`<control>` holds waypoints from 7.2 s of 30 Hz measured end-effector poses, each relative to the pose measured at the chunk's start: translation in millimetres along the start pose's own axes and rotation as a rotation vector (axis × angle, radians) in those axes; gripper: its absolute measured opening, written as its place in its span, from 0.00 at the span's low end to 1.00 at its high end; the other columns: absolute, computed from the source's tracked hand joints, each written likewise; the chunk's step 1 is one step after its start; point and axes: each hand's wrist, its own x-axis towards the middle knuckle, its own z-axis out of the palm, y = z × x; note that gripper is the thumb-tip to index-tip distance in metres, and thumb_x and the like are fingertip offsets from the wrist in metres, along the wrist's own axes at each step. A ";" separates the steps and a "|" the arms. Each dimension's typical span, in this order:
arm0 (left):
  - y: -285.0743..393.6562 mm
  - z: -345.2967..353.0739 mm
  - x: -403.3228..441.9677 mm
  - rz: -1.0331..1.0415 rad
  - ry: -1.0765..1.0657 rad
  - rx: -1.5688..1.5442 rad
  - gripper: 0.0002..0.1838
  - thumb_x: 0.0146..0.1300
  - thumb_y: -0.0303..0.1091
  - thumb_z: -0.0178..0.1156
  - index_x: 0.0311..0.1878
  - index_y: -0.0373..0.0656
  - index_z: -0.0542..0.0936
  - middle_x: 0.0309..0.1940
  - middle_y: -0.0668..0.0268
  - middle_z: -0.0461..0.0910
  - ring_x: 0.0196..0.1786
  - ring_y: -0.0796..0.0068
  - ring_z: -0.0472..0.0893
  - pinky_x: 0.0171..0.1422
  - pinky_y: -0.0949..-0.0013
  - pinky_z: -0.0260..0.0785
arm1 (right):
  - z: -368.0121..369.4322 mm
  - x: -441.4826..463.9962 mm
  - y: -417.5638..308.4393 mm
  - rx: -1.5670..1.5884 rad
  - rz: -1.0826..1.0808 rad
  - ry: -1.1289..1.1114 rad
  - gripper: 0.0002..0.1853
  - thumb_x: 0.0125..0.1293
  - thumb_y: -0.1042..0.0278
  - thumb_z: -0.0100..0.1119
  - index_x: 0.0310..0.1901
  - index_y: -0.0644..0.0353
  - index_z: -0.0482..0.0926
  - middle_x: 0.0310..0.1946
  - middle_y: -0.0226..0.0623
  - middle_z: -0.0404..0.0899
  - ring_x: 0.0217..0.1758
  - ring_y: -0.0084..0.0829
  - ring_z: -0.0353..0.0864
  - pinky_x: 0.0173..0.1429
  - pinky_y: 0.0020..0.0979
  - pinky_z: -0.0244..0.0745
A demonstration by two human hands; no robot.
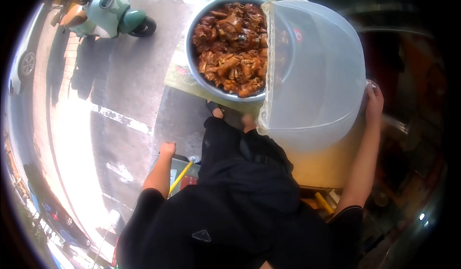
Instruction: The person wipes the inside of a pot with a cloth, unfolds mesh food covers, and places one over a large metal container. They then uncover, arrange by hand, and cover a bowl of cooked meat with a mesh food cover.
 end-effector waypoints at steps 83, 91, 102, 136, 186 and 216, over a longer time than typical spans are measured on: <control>-109.8 87.8 -103.5 -0.190 -0.313 -1.141 0.13 0.72 0.39 0.56 0.41 0.36 0.78 0.28 0.59 0.82 0.24 0.69 0.80 0.26 0.67 0.74 | 369.0 -27.7 -25.5 -0.707 -0.337 -0.159 0.21 0.65 0.58 0.63 0.58 0.57 0.79 0.54 0.46 0.79 0.59 0.49 0.79 0.62 0.45 0.73; -90.3 49.3 -82.8 -0.157 -0.257 -1.047 0.12 0.70 0.38 0.60 0.42 0.37 0.80 0.29 0.60 0.83 0.24 0.70 0.81 0.28 0.67 0.76 | 244.7 -140.3 55.4 -0.639 -0.267 -0.480 0.16 0.61 0.65 0.63 0.49 0.60 0.81 0.41 0.42 0.82 0.49 0.47 0.82 0.54 0.44 0.77; 21.7 -56.7 -27.2 0.123 -0.096 -0.808 0.17 0.69 0.44 0.63 0.40 0.35 0.80 0.25 0.60 0.82 0.22 0.70 0.81 0.24 0.68 0.72 | -24.3 -387.1 337.1 -0.415 1.164 -0.289 0.14 0.70 0.64 0.59 0.41 0.69 0.83 0.36 0.47 0.84 0.32 0.42 0.86 0.36 0.41 0.84; 685.7 359.4 -616.5 0.406 -1.565 -0.662 0.26 0.76 0.59 0.48 0.39 0.44 0.79 0.25 0.73 0.64 0.29 0.76 0.64 0.36 0.72 0.60 | -332.7 -571.9 609.5 0.630 1.436 0.306 0.14 0.71 0.66 0.49 0.27 0.60 0.71 0.23 0.36 0.75 0.20 0.33 0.74 0.24 0.34 0.69; 1615.2 1471.2 -1196.3 1.079 -0.481 0.790 0.11 0.68 0.35 0.55 0.48 0.42 0.80 0.36 0.63 0.85 0.33 0.70 0.84 0.39 0.67 0.76 | -1220.8 -353.2 1142.6 0.636 1.501 0.206 0.12 0.62 0.65 0.59 0.23 0.59 0.81 0.22 0.38 0.81 0.22 0.32 0.79 0.28 0.37 0.72; 2204.6 2252.9 -1701.7 1.003 -0.591 0.775 0.08 0.66 0.26 0.57 0.47 0.37 0.78 0.32 0.55 0.81 0.29 0.64 0.80 0.28 0.65 0.70 | -2385.5 -115.6 1760.6 -0.261 0.802 0.422 0.09 0.64 0.66 0.61 0.39 0.63 0.83 0.30 0.43 0.82 0.26 0.40 0.81 0.30 0.41 0.79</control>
